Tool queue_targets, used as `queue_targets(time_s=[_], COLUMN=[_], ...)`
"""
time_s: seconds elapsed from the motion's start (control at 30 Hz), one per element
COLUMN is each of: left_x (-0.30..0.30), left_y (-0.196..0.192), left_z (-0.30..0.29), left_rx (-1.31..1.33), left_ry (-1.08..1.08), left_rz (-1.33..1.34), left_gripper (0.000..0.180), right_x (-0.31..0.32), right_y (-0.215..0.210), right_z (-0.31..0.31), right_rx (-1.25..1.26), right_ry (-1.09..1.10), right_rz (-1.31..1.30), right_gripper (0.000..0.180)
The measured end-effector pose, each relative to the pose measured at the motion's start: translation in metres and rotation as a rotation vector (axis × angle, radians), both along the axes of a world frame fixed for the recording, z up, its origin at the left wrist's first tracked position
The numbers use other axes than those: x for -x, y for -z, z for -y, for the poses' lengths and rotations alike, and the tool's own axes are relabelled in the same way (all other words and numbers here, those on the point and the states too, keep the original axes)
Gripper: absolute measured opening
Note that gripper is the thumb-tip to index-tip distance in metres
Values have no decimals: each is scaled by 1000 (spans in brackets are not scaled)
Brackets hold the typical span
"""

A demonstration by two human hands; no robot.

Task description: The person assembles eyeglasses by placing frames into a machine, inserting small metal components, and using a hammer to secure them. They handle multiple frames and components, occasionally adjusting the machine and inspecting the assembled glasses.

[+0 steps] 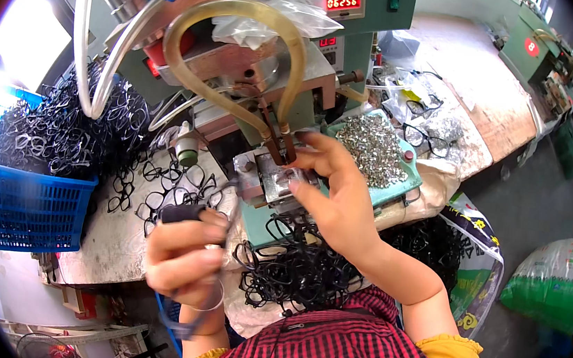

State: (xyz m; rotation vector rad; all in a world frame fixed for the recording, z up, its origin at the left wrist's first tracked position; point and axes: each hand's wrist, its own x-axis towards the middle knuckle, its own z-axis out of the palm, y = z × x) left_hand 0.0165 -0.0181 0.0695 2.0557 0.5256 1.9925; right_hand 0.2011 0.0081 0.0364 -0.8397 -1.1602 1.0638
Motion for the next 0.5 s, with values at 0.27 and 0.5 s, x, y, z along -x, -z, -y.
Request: queue_targets(time_s=[0.27, 0.5], left_x=[-22, -17], left_y=[39, 33], left_z=[-24, -27], left_rx=[-21, -6], left_ry=[-74, -23], left_rz=[-606, -626], left_gripper=[32, 25], right_x=[-87, -117], right_y=[72, 105], right_z=[-43, -46], right_rx=[-118, -174], right_ry=[549, 629], right_rz=[1165, 1105], right_gripper=[24, 11])
